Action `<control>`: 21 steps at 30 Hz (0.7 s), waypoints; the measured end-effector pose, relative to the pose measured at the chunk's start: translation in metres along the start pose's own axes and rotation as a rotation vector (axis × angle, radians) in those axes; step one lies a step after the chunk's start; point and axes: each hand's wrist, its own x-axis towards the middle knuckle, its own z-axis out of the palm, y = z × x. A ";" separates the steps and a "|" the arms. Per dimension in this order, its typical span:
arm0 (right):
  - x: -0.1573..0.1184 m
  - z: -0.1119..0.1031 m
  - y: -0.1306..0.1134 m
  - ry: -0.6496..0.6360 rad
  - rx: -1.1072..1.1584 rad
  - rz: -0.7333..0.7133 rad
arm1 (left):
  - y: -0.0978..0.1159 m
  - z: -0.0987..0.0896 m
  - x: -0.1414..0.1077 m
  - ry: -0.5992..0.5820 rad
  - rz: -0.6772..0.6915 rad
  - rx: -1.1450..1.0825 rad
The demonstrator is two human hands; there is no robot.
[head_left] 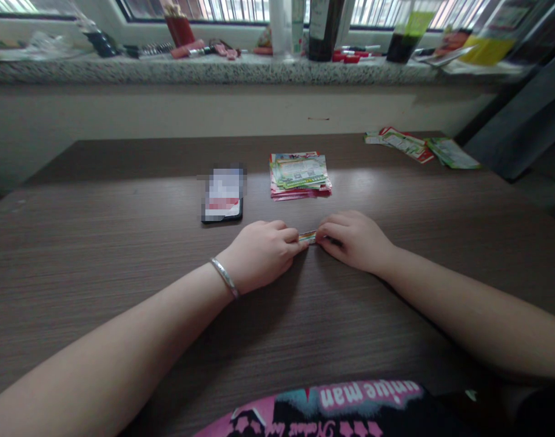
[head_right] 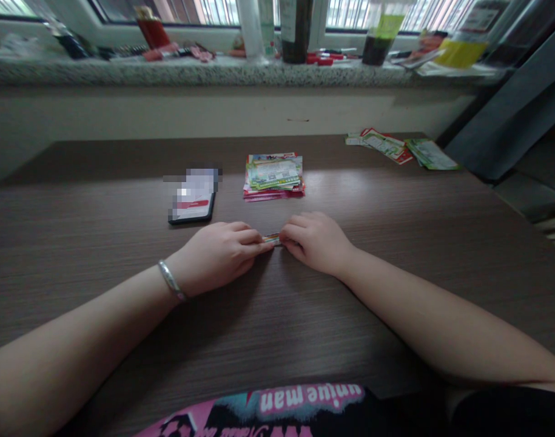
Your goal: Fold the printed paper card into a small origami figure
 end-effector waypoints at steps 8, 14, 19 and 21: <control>-0.004 0.000 0.002 -0.030 -0.081 -0.082 | -0.001 0.001 -0.001 -0.006 -0.001 -0.012; -0.003 0.000 0.001 -0.029 -0.060 -0.072 | 0.000 0.001 0.000 -0.001 -0.013 -0.016; -0.003 -0.002 -0.003 -0.050 -0.150 -0.083 | 0.002 0.001 -0.001 0.014 -0.017 0.011; -0.002 -0.003 -0.005 -0.060 -0.178 -0.077 | 0.003 0.000 0.000 0.014 -0.015 0.026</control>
